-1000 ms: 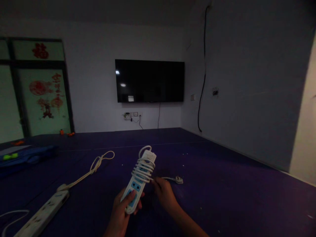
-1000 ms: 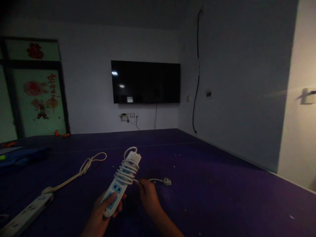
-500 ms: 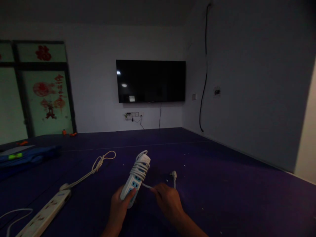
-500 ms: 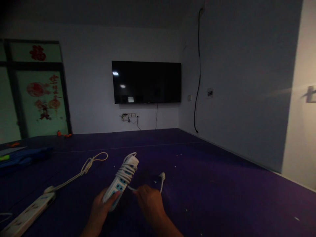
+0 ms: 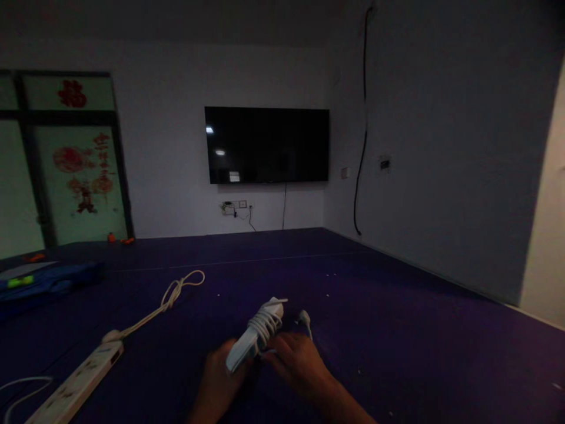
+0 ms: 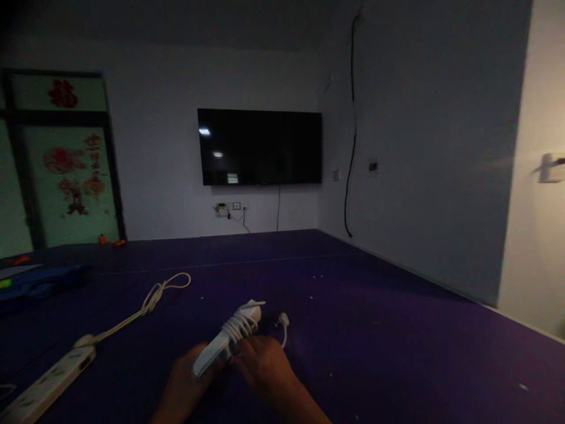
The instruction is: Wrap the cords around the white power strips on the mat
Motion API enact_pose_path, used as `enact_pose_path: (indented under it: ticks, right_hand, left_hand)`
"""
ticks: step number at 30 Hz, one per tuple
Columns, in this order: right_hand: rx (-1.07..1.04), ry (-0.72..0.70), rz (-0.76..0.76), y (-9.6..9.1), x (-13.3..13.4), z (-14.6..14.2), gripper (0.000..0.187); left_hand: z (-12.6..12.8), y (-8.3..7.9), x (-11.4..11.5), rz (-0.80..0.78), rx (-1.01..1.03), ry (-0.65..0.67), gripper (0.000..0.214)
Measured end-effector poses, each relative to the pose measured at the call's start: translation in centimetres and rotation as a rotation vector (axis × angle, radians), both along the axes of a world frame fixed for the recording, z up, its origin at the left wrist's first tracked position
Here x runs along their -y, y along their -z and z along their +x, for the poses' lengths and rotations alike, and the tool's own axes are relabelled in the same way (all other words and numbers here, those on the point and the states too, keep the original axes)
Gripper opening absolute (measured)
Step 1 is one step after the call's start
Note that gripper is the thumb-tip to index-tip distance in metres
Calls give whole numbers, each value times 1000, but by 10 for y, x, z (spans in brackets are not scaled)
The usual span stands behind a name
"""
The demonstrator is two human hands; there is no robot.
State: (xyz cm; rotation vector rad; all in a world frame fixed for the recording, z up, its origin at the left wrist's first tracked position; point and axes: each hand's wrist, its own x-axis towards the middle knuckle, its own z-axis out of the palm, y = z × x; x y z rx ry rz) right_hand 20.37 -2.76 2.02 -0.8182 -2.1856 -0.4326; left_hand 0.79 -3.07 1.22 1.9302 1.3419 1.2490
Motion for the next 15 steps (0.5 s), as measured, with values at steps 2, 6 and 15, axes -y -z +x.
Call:
enact_pose_path:
  ticks: [2,6,15]
  right_hand:
    - [16,-45,16,-5,0,3,10]
    - [-13,-20,98,-15,-4,11,15]
    - [-63,-1,233,-21,1,15,19]
  left_hand:
    - [-2,2,-5,-47,9,-35,46]
    - [-10,-3,-11,-137,66,-75,48]
    - [-18,-13,-7,-223,82,141,40]
